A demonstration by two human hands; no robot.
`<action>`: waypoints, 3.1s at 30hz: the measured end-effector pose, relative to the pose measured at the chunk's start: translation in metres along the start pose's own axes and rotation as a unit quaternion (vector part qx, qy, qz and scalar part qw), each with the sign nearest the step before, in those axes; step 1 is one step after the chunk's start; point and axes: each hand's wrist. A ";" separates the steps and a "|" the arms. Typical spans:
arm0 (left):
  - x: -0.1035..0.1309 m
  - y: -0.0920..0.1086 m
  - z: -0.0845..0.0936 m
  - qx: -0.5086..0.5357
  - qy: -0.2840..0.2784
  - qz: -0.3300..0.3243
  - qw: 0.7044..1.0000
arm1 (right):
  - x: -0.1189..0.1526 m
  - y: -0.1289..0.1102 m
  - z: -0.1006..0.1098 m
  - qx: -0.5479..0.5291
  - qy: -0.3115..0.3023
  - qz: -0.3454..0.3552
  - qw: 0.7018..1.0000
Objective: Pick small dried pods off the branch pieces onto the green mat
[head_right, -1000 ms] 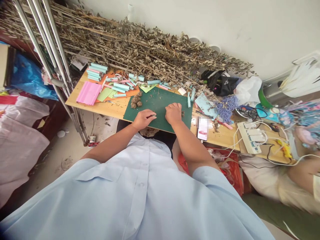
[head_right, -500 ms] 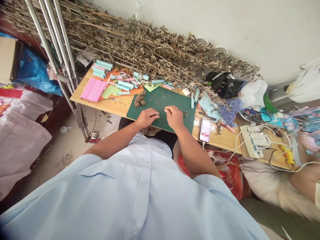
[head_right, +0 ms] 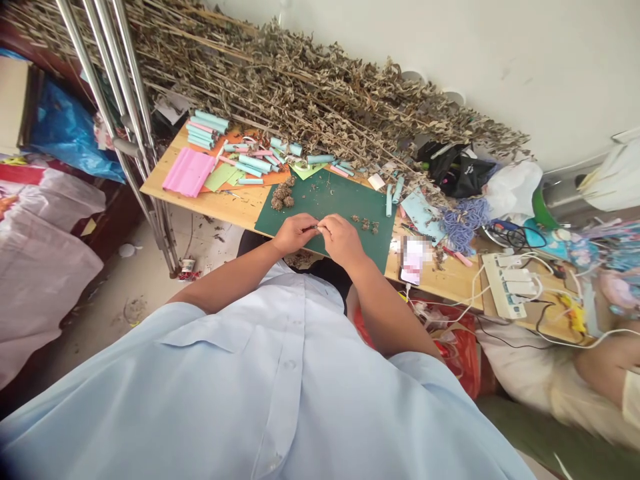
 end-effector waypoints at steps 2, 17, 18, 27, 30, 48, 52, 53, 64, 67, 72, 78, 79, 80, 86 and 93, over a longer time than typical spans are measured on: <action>0.000 -0.001 0.000 0.002 0.000 -0.004 1.000 | -0.003 -0.001 0.002 0.017 -0.015 -0.007 1.000; 0.000 -0.003 -0.003 -0.001 -0.002 -0.003 1.000 | -0.015 -0.001 0.008 0.093 -0.066 -0.014 0.993; 0.000 -0.003 -0.003 0.001 -0.002 -0.003 1.000 | -0.014 -0.001 0.008 0.092 -0.067 -0.008 0.993; 0.000 -0.001 -0.002 0.013 0.002 -0.003 1.000 | -0.003 0.002 0.007 0.040 -0.046 0.001 0.998; 0.001 -0.002 -0.003 0.013 0.002 -0.005 1.000 | -0.001 0.002 0.006 0.018 -0.027 -0.016 0.999; 0.001 -0.007 -0.004 -0.006 -0.009 -0.011 1.000 | -0.033 -0.019 0.027 0.188 -0.163 -0.032 0.968; 0.001 -0.007 -0.004 -0.021 -0.013 -0.011 1.000 | -0.044 -0.024 0.031 0.205 -0.209 -0.032 0.956; 0.001 -0.007 -0.004 -0.023 -0.014 -0.011 1.000 | -0.046 -0.025 0.032 0.207 -0.216 -0.038 0.953; 0.002 -0.008 -0.005 -0.011 -0.002 -0.014 1.000 | -0.041 -0.020 0.034 0.146 -0.194 -0.034 0.969; 0.002 -0.007 -0.005 -0.005 0.003 -0.010 1.000 | -0.026 -0.008 0.030 0.089 -0.156 -0.022 0.983; 0.001 -0.005 -0.004 -0.002 0.000 -0.010 1.000 | -0.009 0.008 0.015 0.013 -0.076 -0.007 0.997; 0.001 -0.005 -0.003 0.001 0.002 -0.012 1.000 | -0.005 0.012 0.002 0.014 -0.006 -0.007 1.000; 0.001 -0.005 -0.003 0.003 0.002 -0.011 1.000 | -0.005 0.013 0.002 0.021 -0.003 -0.003 1.000; 0.001 -0.004 -0.003 0.005 0.002 -0.010 1.000 | -0.005 0.014 0.002 0.025 -0.004 0.006 1.000; 0.001 -0.003 -0.003 0.008 0.001 -0.007 1.000 | -0.005 0.019 0.007 0.050 -0.051 0.063 0.995; 0.001 -0.003 -0.002 0.010 -0.004 0.004 1.000 | -0.012 0.011 0.018 0.112 -0.117 0.043 0.986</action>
Point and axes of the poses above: each hand's wrist, its own x-axis away from the middle knuckle, its own z-axis out of the back of the hand, y = z × x, and after that the axes turned 7 degrees about -z, right-handed
